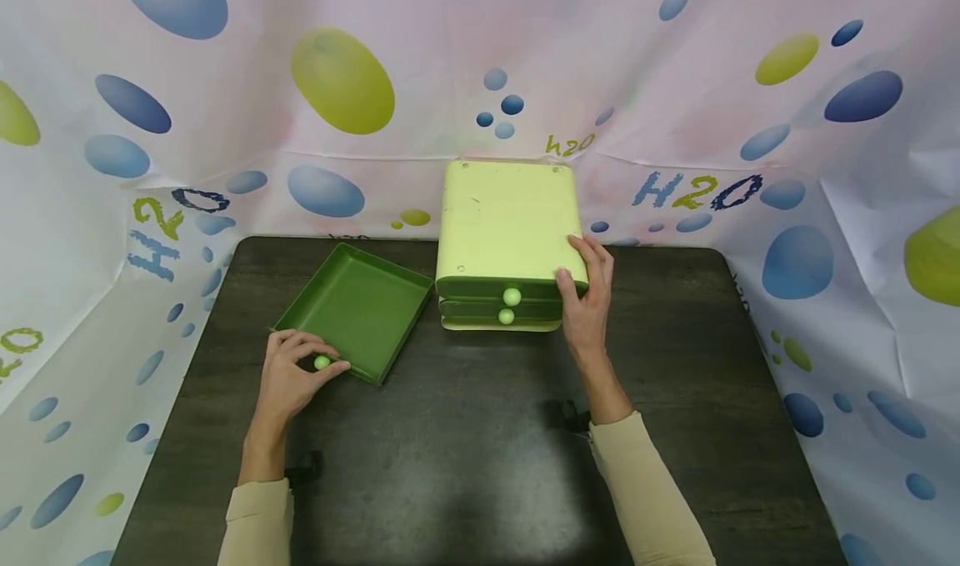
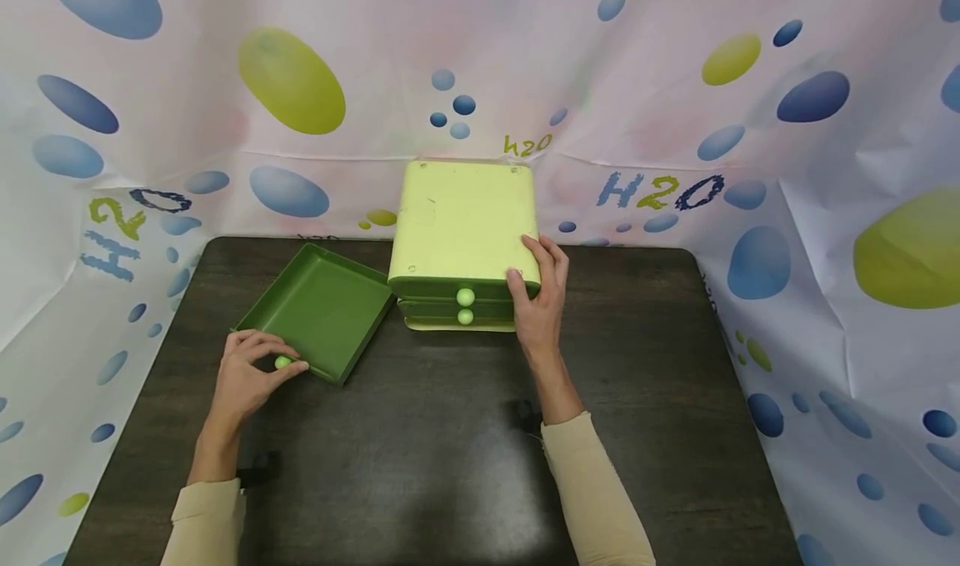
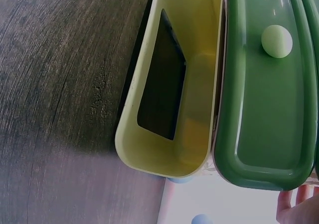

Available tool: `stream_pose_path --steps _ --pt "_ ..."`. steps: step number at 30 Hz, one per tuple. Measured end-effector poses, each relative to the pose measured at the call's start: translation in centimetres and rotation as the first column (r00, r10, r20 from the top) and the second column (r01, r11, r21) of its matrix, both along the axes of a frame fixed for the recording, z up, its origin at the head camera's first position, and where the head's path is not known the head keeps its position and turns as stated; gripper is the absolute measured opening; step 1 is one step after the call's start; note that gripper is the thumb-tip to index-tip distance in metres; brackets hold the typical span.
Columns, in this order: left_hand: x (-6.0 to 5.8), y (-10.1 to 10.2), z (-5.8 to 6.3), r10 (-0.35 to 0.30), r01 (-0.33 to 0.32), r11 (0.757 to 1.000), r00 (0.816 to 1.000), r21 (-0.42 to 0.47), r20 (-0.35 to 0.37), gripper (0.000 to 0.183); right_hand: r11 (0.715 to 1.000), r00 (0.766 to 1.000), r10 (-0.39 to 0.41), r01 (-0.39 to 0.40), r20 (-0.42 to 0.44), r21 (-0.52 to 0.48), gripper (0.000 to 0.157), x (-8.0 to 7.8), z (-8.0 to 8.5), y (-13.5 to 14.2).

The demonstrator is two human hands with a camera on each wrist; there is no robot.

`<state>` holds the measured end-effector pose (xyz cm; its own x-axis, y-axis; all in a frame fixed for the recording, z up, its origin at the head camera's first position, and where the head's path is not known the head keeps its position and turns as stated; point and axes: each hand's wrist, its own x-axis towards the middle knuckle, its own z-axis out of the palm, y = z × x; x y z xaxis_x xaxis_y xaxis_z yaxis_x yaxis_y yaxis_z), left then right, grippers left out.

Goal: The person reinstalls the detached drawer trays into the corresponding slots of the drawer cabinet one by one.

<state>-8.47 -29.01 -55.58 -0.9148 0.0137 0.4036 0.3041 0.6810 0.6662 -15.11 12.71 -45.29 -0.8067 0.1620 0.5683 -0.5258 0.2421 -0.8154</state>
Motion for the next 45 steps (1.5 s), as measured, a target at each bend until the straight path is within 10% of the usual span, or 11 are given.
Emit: stream_pose_path --steps 45 --pt "0.3 2.7 0.4 0.113 -0.103 0.993 0.979 0.066 -0.172 0.029 1.000 1.000 -0.008 0.007 -0.018 -0.016 0.041 0.1 -0.1 -0.3"
